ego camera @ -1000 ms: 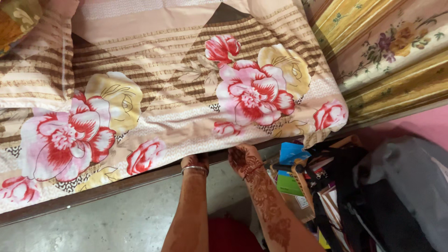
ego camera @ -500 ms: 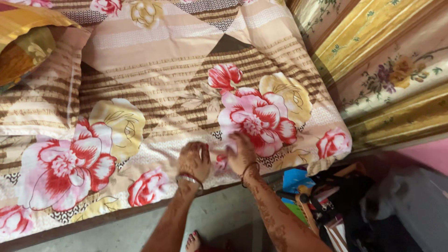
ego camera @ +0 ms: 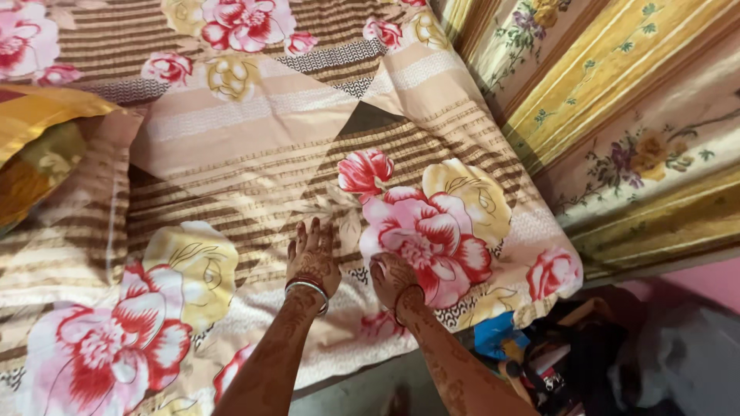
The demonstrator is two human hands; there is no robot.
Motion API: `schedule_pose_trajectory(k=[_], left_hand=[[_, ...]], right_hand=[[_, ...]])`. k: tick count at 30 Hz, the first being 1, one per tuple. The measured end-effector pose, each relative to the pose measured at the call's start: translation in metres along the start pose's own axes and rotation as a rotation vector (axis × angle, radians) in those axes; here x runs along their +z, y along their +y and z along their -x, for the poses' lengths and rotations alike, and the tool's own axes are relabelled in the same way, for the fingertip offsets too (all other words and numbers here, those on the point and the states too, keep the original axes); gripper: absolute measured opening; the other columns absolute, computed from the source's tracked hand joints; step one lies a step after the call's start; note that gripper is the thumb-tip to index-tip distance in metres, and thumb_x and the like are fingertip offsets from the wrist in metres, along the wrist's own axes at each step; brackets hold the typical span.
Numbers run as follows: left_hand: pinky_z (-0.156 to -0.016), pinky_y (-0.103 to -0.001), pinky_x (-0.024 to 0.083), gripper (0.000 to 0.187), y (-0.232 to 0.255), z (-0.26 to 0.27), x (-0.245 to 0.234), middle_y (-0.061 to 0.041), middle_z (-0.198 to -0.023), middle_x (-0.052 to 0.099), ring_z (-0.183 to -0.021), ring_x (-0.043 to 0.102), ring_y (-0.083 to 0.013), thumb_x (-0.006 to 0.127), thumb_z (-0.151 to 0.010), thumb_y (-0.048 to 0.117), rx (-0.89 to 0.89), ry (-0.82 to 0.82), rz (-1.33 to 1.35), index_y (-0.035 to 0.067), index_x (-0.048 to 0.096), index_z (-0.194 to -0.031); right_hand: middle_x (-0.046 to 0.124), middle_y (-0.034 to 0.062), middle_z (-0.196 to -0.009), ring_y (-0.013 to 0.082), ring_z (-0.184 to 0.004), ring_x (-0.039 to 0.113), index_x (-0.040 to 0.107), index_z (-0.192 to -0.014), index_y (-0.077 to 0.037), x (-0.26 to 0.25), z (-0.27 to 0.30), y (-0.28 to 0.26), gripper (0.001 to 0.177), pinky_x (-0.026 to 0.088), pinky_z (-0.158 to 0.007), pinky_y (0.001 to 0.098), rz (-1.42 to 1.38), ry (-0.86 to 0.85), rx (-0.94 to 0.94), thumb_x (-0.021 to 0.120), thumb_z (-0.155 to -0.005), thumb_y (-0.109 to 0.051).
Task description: The person folds a floral-patterned cloth and places it on a bed. They then smooth and tuck the bedsheet around the mattress, ensuring it is tight and neat. The person adjusts the corners and edges of the sheet to complete the bed-making process.
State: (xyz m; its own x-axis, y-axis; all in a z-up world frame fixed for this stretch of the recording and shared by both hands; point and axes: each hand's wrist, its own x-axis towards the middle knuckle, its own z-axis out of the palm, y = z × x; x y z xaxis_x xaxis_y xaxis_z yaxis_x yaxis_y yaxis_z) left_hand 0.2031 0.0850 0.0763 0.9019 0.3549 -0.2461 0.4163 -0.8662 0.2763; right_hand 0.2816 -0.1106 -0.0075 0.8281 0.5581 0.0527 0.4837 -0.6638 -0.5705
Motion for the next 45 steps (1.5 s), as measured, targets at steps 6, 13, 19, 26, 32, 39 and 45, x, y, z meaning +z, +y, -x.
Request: schedule_pose_trajectory(k=[6, 13, 19, 26, 32, 39, 45], left_hand=[[-0.125, -0.05, 0.01, 0.089, 0.022, -0.063, 0.004, -0.009, -0.172, 0.007, -0.158, 0.003, -0.0328, 0.057, -0.091, 0.027, -0.031, -0.039, 0.06, 0.012, 0.007, -0.163], [-0.124, -0.054, 0.011, 0.09, 0.047, -0.192, 0.03, -0.012, -0.172, 0.007, -0.158, 0.004, -0.0364, 0.06, -0.092, 0.03, -0.064, 0.031, -0.011, 0.009, 0.009, -0.164], [-0.125, -0.052, 0.007, 0.086, 0.098, -0.298, 0.035, -0.007, -0.173, 0.005, -0.157, 0.003, -0.0342, 0.055, -0.094, 0.038, -0.044, 0.197, 0.087, 0.016, 0.01, -0.165], [-0.125, -0.053, 0.004, 0.068, 0.128, -0.402, 0.029, -0.008, -0.173, 0.008, -0.158, 0.003, -0.0341, 0.038, -0.106, 0.044, -0.121, 0.407, 0.155, 0.017, 0.015, -0.165], [-0.127, -0.051, 0.004, 0.072, 0.118, -0.421, 0.052, -0.011, -0.173, 0.011, -0.159, 0.005, -0.0308, 0.033, -0.105, 0.043, -0.171, 0.408, 0.164, 0.008, 0.013, -0.165], [-0.125, -0.049, 0.004, 0.075, 0.123, -0.421, 0.038, -0.013, -0.171, 0.01, -0.157, 0.005, -0.0299, 0.036, -0.102, 0.044, -0.207, 0.354, 0.117, 0.007, 0.012, -0.163], [-0.124, -0.047, 0.005, 0.075, 0.121, -0.425, 0.034, -0.014, -0.17, 0.008, -0.156, 0.005, -0.0274, 0.038, -0.1, 0.04, -0.216, 0.35, 0.087, 0.008, 0.012, -0.163]], right_hand=[[0.067, 0.0219, -0.124, 0.0392, -0.118, 0.061, 0.065, -0.125, -0.003, 0.006, -0.068, 0.002, 0.034, 0.048, -0.103, 0.0461, -0.093, 0.143, -0.189, 0.055, -0.098, -0.02], [0.05, 0.0215, -0.143, 0.0373, -0.133, 0.047, 0.045, -0.146, -0.002, -0.015, -0.169, 0.048, 0.052, 0.037, -0.112, 0.0458, -0.148, -0.149, -0.366, 0.051, -0.098, -0.022], [0.032, 0.0185, -0.16, 0.0352, -0.147, 0.03, 0.029, -0.157, -0.005, -0.075, -0.278, 0.15, 0.067, 0.023, -0.119, 0.0478, 0.532, -0.168, -0.142, 0.05, -0.099, -0.031], [0.014, 0.0123, -0.171, 0.0308, -0.156, 0.012, 0.02, -0.162, -0.009, -0.125, -0.358, 0.172, 0.07, 0.01, -0.123, 0.0507, 0.597, 0.008, -0.022, 0.045, -0.101, -0.033], [0.012, 0.0089, -0.17, 0.0255, -0.154, 0.011, 0.019, -0.159, -0.008, -0.084, -0.394, 0.154, 0.074, 0.009, -0.122, 0.0486, 0.591, -0.484, -0.486, 0.048, -0.095, -0.03], [0.014, 0.0103, -0.169, 0.0275, -0.154, 0.011, 0.02, -0.158, -0.007, -0.132, -0.479, 0.202, 0.073, 0.008, -0.122, 0.0495, 0.636, 0.078, 0.092, 0.044, -0.096, -0.036], [0.015, 0.0114, -0.169, 0.0293, -0.154, 0.012, 0.021, -0.158, -0.006, -0.053, -0.456, 0.126, 0.072, 0.006, -0.121, 0.0503, 0.502, -0.274, -0.311, 0.04, -0.098, -0.042]])
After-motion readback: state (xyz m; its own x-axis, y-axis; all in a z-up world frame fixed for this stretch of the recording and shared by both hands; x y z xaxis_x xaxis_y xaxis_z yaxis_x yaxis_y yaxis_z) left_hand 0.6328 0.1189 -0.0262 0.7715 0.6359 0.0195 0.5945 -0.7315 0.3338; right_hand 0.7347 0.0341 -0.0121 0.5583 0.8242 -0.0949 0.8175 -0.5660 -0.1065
